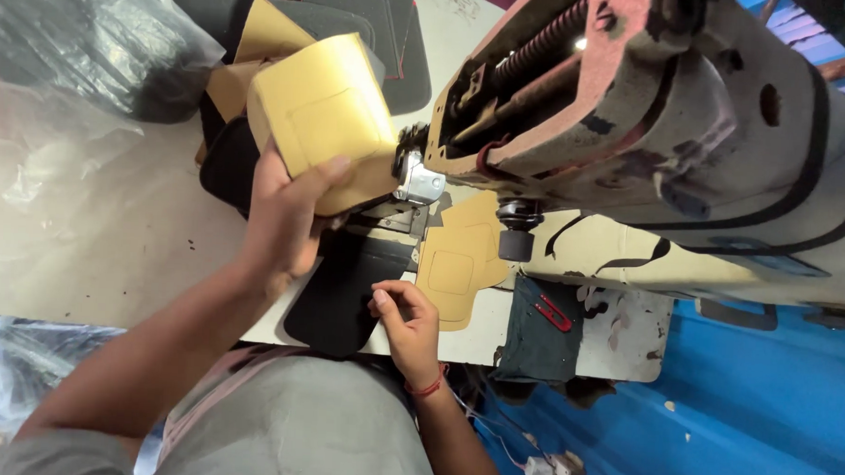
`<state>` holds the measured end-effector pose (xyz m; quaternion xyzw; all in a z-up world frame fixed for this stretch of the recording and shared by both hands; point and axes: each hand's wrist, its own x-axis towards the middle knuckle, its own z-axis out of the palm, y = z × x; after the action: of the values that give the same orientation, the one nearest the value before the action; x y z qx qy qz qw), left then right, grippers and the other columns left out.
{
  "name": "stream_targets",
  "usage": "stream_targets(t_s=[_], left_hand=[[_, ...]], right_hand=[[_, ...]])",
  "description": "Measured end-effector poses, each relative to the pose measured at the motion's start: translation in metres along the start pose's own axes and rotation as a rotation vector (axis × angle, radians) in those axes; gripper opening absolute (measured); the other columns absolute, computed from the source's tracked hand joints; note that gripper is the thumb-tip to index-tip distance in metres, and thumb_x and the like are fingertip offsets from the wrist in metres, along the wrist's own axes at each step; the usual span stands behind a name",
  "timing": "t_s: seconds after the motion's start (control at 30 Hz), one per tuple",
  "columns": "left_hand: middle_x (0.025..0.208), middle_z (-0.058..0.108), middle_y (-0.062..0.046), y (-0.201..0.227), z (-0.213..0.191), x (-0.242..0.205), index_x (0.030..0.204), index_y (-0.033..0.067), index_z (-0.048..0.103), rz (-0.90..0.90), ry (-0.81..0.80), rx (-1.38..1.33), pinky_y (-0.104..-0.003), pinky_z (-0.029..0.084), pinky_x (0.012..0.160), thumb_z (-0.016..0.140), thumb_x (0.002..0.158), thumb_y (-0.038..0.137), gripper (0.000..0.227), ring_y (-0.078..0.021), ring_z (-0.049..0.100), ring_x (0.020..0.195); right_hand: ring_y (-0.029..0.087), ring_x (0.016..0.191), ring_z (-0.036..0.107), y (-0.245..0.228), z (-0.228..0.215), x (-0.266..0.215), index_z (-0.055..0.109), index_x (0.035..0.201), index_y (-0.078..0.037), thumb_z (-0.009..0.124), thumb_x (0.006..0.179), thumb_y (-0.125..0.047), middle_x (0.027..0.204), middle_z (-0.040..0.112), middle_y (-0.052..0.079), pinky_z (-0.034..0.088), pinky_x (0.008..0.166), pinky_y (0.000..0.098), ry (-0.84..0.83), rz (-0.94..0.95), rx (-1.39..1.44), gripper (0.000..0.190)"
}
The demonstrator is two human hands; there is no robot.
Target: Organizing and sorting various shoe upper components at a sewing workstation.
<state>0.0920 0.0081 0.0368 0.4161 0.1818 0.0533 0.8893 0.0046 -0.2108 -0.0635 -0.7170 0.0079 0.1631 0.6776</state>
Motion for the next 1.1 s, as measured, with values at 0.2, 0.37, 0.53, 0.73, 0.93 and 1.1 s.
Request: stream_targets(t_s=[0.2, 0.37, 0.53, 0.73, 0.93, 1.1], left_hand=[[0.088, 0.065, -0.005, -0.024, -0.029, -0.017, 0.119, 0.0051, 0.060, -0.181, -0.136, -0.226, -0.028, 0.047, 0.047, 0.070, 0.093, 0.017, 0.031, -0.0113, 0.059, 0.059], [0.084, 0.067, -0.004, -0.017, -0.045, -0.018, 0.110, 0.0053, 0.064, -0.253, -0.176, 0.052, -0.026, 0.048, 0.050, 0.071, 0.090, 0.018, 0.026, -0.0126, 0.063, 0.060], [0.082, 0.065, -0.001, -0.017, -0.038, -0.025, 0.104, 0.0078, 0.065, -0.283, -0.165, 0.137, -0.025, 0.047, 0.049, 0.073, 0.089, 0.018, 0.020, -0.0109, 0.062, 0.059], [0.082, 0.065, -0.001, -0.019, -0.033, -0.024, 0.101, 0.0076, 0.065, -0.260, -0.133, 0.110, -0.025, 0.046, 0.048, 0.073, 0.090, 0.018, 0.017, -0.0103, 0.061, 0.059], [0.080, 0.065, -0.002, -0.011, -0.021, -0.018, 0.101, 0.0071, 0.065, -0.273, -0.110, 0.103, -0.025, 0.045, 0.047, 0.074, 0.090, 0.019, 0.019, -0.0098, 0.062, 0.060], [0.083, 0.068, -0.005, -0.018, -0.032, -0.009, 0.109, 0.0060, 0.065, -0.227, -0.136, 0.015, -0.028, 0.047, 0.047, 0.068, 0.092, 0.024, 0.025, -0.0140, 0.065, 0.062]], right_hand=[[0.008, 0.082, 0.064, 0.002, 0.000, -0.003, 0.070, 0.108, 0.002, 0.066, 0.101, -0.009, 0.088, 0.069, 0.002, 0.053, 0.075, 0.0233, -0.004, -0.035, -0.035, 0.014], [0.008, 0.081, 0.063, 0.006, 0.000, -0.001, 0.070, 0.108, 0.003, 0.066, 0.101, -0.007, 0.087, 0.069, 0.002, 0.052, 0.074, 0.0230, -0.005, -0.073, -0.080, 0.013], [0.009, 0.081, 0.064, 0.001, 0.003, 0.001, 0.071, 0.107, 0.003, 0.067, 0.100, -0.006, 0.087, 0.069, 0.003, 0.052, 0.074, 0.0233, 0.004, -0.121, -0.128, 0.012], [0.010, 0.079, 0.065, -0.007, 0.004, -0.003, 0.071, 0.105, 0.002, 0.067, 0.099, -0.006, 0.086, 0.070, 0.004, 0.053, 0.072, 0.0236, 0.015, -0.191, -0.227, 0.011], [0.011, 0.078, 0.063, -0.011, 0.006, -0.002, 0.071, 0.104, 0.003, 0.068, 0.099, -0.005, 0.087, 0.069, 0.006, 0.051, 0.070, 0.0242, 0.009, -0.270, -0.272, 0.010], [0.011, 0.070, 0.058, -0.012, 0.007, -0.001, 0.070, 0.102, 0.002, 0.068, 0.098, -0.004, 0.082, 0.066, 0.006, 0.047, 0.064, 0.0245, 0.009, -0.281, -0.319, 0.008]])
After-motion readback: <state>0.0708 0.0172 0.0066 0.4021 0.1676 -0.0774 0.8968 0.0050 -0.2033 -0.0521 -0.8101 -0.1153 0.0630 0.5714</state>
